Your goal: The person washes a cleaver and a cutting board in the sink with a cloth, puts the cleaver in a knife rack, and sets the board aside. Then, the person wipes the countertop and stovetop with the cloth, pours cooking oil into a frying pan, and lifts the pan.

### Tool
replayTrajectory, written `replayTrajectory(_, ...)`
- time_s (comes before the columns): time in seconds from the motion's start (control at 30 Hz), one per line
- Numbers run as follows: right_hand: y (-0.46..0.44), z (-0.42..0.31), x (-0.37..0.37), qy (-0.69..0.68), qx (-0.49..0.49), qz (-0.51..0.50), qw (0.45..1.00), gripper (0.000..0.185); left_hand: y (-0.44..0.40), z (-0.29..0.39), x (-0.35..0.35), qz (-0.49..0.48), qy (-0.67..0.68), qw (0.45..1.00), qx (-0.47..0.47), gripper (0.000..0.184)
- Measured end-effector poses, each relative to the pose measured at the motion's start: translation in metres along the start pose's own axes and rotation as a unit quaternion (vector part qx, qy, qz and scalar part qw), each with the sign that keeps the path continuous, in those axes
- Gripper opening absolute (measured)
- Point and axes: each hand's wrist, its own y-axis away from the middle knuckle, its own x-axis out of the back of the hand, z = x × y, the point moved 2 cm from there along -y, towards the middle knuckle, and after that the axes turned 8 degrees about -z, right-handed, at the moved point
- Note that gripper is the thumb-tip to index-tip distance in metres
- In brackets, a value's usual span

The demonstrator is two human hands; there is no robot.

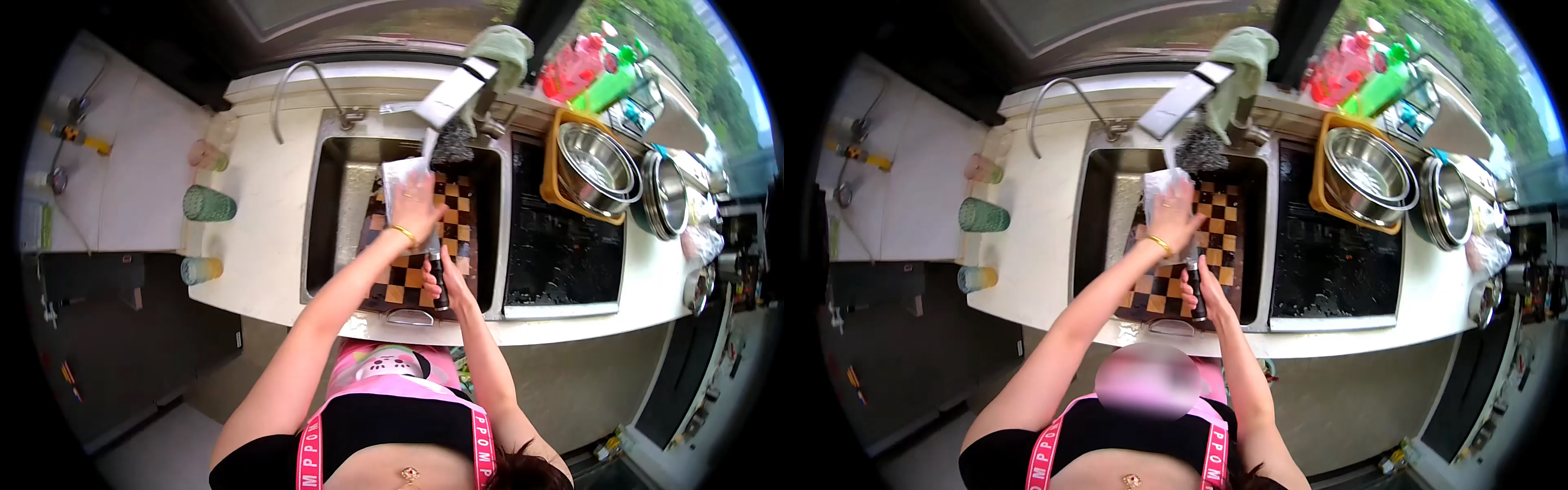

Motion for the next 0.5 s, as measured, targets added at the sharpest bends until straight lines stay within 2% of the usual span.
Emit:
replayTrajectory(0.03,0.002,-0.002,0.0,0.002,0.008,-0.011,1.0,0.054,-0.008,-0.021,-0.015,0.078,-0.041,0.996,0.028,0.074)
replayTrajectory(0.07,0.004,-0.005,0.004,0.008,0.007,-0.011,1.0,0.054,-0.007,-0.037,-0.005,0.061,-0.054,0.996,0.039,0.073)
replayTrajectory(0.1,0.003,-0.01,0.008,0.015,0.008,-0.013,1.0,0.054,-0.011,-0.062,-0.011,0.098,-0.084,0.989,0.068,0.07)
replayTrajectory(0.13,0.002,-0.016,0.011,0.037,0.01,-0.017,0.999,0.055,-0.003,-0.075,-0.002,0.067,-0.08,0.989,0.101,0.067)
replayTrajectory(0.17,0.005,-0.025,0.01,0.058,0.013,-0.006,0.998,0.056,0.006,-0.084,0.012,0.019,-0.028,0.989,0.146,0.065)
replayTrajectory(0.23,-0.005,-0.048,0.017,0.107,0.017,-0.028,0.994,0.056,0.029,-0.114,0.001,0.086,0.074,0.97,0.213,0.06)
replayTrajectory(0.3,-0.023,-0.074,0.017,0.142,0.028,-0.033,0.989,0.057,0.065,-0.124,0.006,0.092,0.183,0.961,0.184,0.057)
replayTrajectory(0.33,-0.036,-0.088,0.017,0.147,0.025,-0.059,0.987,0.058,0.077,-0.138,-0.006,0.144,0.224,0.958,0.103,0.048)
replayTrajectory(0.5,-0.104,-0.135,0.004,0.172,0.039,-0.188,0.966,0.059,0.146,-0.127,-0.005,0.16,0.307,0.932,0.108,0.036)
